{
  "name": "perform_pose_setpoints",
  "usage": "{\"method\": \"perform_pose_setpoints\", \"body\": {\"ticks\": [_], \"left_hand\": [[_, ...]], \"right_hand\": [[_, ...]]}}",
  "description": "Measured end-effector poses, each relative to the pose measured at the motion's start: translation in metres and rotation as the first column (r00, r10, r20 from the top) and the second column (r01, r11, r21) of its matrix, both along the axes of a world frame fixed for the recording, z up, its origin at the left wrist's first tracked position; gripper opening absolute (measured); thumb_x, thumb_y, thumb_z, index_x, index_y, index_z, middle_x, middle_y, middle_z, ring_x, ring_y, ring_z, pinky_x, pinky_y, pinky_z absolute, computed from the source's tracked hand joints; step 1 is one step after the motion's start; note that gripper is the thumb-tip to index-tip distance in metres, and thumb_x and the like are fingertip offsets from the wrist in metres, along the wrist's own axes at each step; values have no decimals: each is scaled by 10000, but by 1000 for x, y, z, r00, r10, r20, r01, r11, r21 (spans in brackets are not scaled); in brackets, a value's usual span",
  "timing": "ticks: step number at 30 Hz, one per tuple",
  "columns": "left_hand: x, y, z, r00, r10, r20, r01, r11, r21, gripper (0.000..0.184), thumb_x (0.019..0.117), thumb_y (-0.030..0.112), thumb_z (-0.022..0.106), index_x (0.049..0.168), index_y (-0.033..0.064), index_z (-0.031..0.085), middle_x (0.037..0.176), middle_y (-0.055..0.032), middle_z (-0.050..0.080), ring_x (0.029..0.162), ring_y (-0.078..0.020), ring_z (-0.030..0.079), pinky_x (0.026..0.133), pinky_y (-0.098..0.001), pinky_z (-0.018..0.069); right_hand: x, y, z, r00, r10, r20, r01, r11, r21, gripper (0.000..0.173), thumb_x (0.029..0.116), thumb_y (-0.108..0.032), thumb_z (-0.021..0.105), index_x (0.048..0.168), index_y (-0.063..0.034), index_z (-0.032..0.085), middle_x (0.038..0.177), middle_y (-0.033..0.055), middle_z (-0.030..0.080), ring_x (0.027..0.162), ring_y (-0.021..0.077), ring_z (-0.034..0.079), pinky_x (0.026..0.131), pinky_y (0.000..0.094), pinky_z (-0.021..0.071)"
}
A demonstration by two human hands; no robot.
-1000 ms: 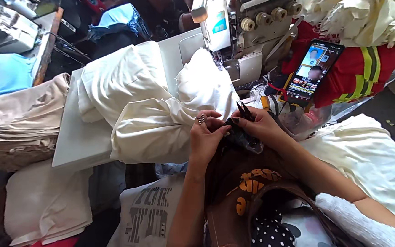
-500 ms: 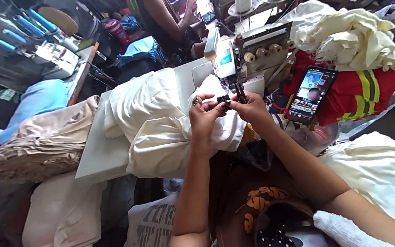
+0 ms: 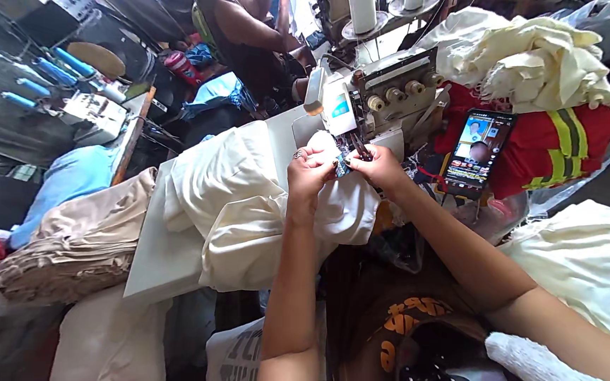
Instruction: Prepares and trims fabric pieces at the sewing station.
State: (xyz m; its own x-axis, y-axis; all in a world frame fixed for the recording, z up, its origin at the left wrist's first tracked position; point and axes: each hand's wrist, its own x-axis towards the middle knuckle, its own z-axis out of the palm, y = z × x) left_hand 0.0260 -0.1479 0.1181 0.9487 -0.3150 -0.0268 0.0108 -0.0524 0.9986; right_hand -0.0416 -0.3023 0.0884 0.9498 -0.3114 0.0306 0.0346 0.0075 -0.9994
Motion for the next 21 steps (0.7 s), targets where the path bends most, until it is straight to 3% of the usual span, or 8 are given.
{"method": "perform_pose_setpoints", "body": {"ticks": [2,7,10,21], "left_hand": [[0,1,0,1000,-12,-11,12,1000,-8,498,816,-124,758,1244,9,540,881,-84,710,704,-156,722,673,-323,638],[1,5,-1,999,-42,3,42,999,10,470,839,-99,743,1252,-1,539,919,-89,717,733,-145,721,695,-317,634],[0,5,0,999,-41,-29,40,999,-12,467,844,-113,732,1253,9,542,889,-80,716,728,-150,724,703,-321,637],[-1,3,-1,999,-9,-39,8,999,-44,451,843,-121,725,1234,17,548,910,-85,722,734,-162,730,687,-326,639]], "right_hand": [[0,-1,0,1000,9,1,-9,1000,-3,82,948,-80,699,1007,-25,687,764,2,602,535,17,443,503,197,391],[2,-3,-1,999,19,30,-15,993,-120,82,928,-103,721,981,-42,708,804,14,638,654,44,534,632,248,468],[4,-4,-3,1000,4,28,0,990,-140,69,907,-87,736,949,-40,707,797,22,646,677,57,560,649,269,483],[6,-4,-2,1000,8,11,-6,993,-117,44,911,-91,725,913,-58,697,740,-5,607,598,37,500,575,235,430]]}}
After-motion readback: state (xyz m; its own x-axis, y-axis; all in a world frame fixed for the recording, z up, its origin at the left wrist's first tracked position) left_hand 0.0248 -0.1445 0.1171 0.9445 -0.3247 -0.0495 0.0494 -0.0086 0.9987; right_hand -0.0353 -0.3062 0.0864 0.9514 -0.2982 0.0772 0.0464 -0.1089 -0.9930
